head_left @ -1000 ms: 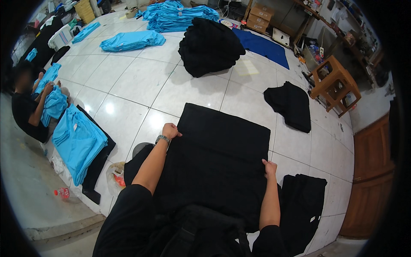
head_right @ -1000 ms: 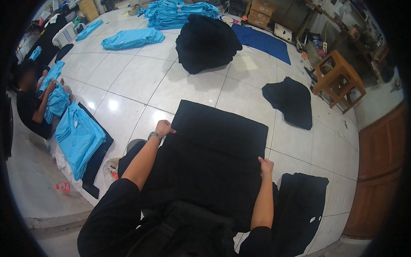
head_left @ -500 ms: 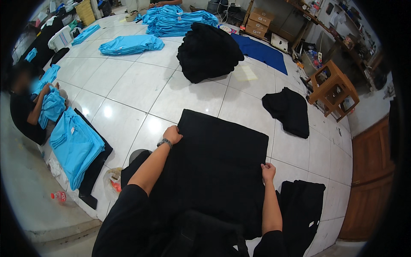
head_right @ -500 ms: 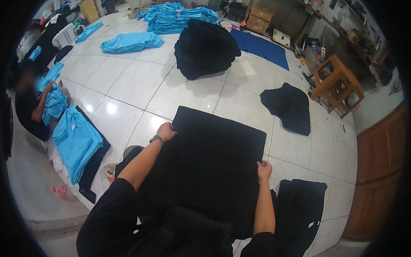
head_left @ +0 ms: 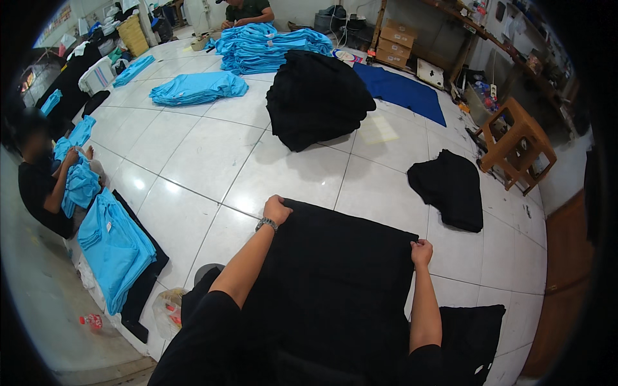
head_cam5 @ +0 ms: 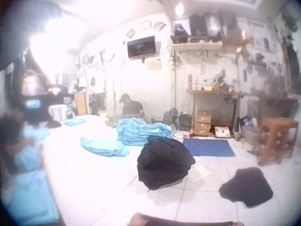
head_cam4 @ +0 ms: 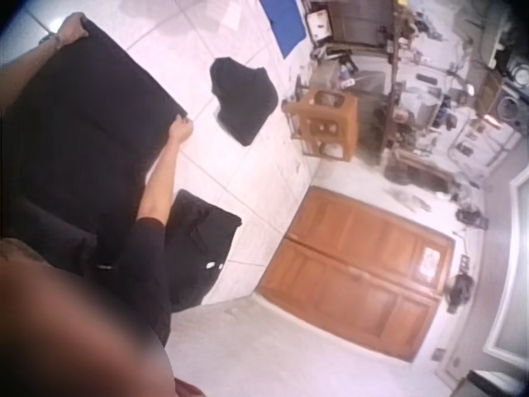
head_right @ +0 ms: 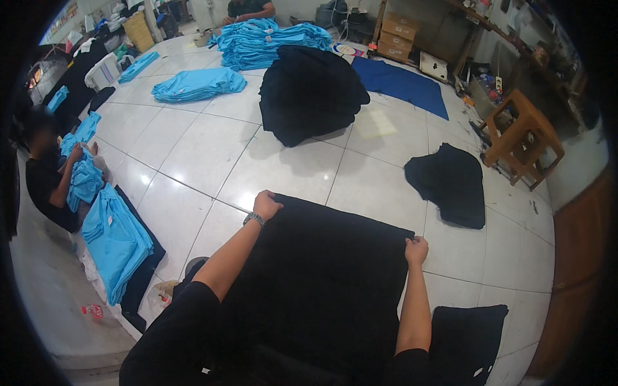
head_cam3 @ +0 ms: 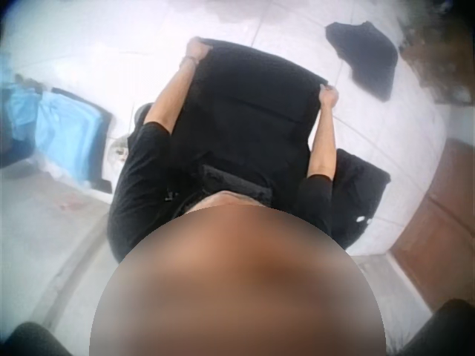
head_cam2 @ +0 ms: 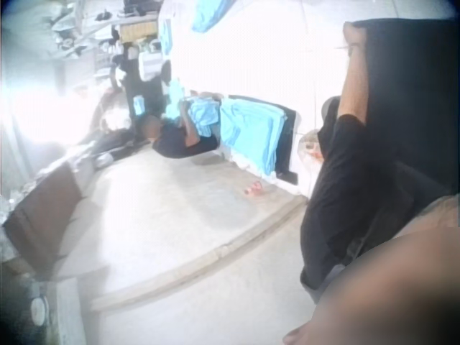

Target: The person folds black t-shirts by hand on a tiled floor, smoothing each garment and stacking them into a pile. Other workers nearby fold light blue shirts in the same room.

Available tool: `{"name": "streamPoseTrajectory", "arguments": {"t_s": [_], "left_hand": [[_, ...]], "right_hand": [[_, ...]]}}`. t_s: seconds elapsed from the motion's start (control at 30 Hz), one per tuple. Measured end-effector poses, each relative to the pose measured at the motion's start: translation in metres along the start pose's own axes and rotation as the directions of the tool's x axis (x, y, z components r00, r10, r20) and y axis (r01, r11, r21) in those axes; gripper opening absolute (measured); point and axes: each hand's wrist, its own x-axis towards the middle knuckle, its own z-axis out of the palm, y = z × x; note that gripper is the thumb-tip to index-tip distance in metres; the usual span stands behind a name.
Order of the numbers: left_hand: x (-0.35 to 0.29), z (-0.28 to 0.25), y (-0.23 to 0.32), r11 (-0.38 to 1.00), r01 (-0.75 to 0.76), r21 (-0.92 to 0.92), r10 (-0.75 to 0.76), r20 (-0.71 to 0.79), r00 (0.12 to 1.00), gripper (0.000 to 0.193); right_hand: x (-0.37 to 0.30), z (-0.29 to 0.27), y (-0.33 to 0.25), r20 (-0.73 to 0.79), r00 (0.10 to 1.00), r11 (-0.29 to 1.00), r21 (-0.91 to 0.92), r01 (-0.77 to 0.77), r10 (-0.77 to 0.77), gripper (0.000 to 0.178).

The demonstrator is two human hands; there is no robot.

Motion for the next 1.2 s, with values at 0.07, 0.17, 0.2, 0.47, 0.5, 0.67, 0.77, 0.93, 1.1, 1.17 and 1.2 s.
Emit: {"name": "streamPoseTrajectory", "arguments": {"t_s": [0.07, 0.17, 0.2, 0.47, 0.5, 0.67, 0.77, 0.93, 1.1, 1.17, 1.2], "left_hand": [[-0.006, -0.009, 0.000, 0.996, -0.041, -0.084, 0.039, -0.014, 0.999, 0.043], [-0.032, -0.045, 0.001, 0.980, -0.069, -0.188, 0.081, 0.061, 0.995, 0.030], [-0.046, -0.065, 0.001, 0.974, -0.095, -0.204, 0.126, 0.143, 0.982, 0.027], [-0.257, -0.281, 0.007, 0.898, -0.151, -0.413, 0.352, 0.471, 0.809, 0.013], [-0.281, -0.308, 0.006, 0.881, -0.247, -0.402, 0.442, 0.517, 0.733, 0.013], [-0.364, -0.346, -0.004, 0.955, -0.193, -0.226, 0.292, 0.836, 0.464, 0.019], [-0.360, -0.333, -0.007, 0.958, -0.180, -0.221, 0.279, 0.859, 0.429, 0.022], [-0.282, -0.288, 0.022, 0.889, -0.027, -0.458, 0.411, 0.769, 0.489, 0.024], [-0.162, -0.156, 0.036, 0.939, -0.234, -0.253, 0.337, 0.538, 0.772, 0.026], [-0.133, -0.123, 0.009, 0.929, -0.358, 0.089, 0.272, 0.493, 0.827, 0.026], [-0.127, -0.112, -0.010, 0.884, -0.396, 0.248, 0.265, 0.433, 0.861, 0.028]], "right_hand": [[-0.001, -0.004, -0.002, -0.005, 1.000, 0.999, 0.035, 0.017, -0.017, 0.034], [-0.016, -0.024, 0.004, -0.094, 0.996, 0.987, 0.162, 0.023, -0.007, 0.029], [-0.025, -0.036, 0.008, -0.069, 0.997, 0.956, 0.291, 0.046, -0.027, 0.026], [-0.221, -0.232, 0.093, 0.118, 0.975, 0.347, 0.937, -0.047, -0.187, 0.027], [-0.257, -0.257, 0.107, 0.161, 0.977, 0.284, 0.952, -0.117, -0.139, 0.033], [-0.373, -0.315, 0.145, 0.642, 0.733, 0.669, 0.648, -0.364, -0.224, 0.040], [-0.373, -0.308, 0.132, 0.687, 0.718, 0.803, 0.487, -0.344, -0.109, 0.022], [-0.290, -0.266, 0.072, 0.334, 0.913, 0.631, 0.767, -0.117, -0.236, 0.024], [-0.168, -0.161, 0.036, 0.357, 0.923, 0.775, 0.620, -0.120, -0.143, 0.014], [-0.143, -0.114, 0.048, 0.243, 0.970, 0.850, 0.513, -0.121, -0.008, 0.012], [-0.139, -0.093, 0.058, 0.171, 0.984, 0.856, 0.502, -0.124, 0.042, 0.010]]}}
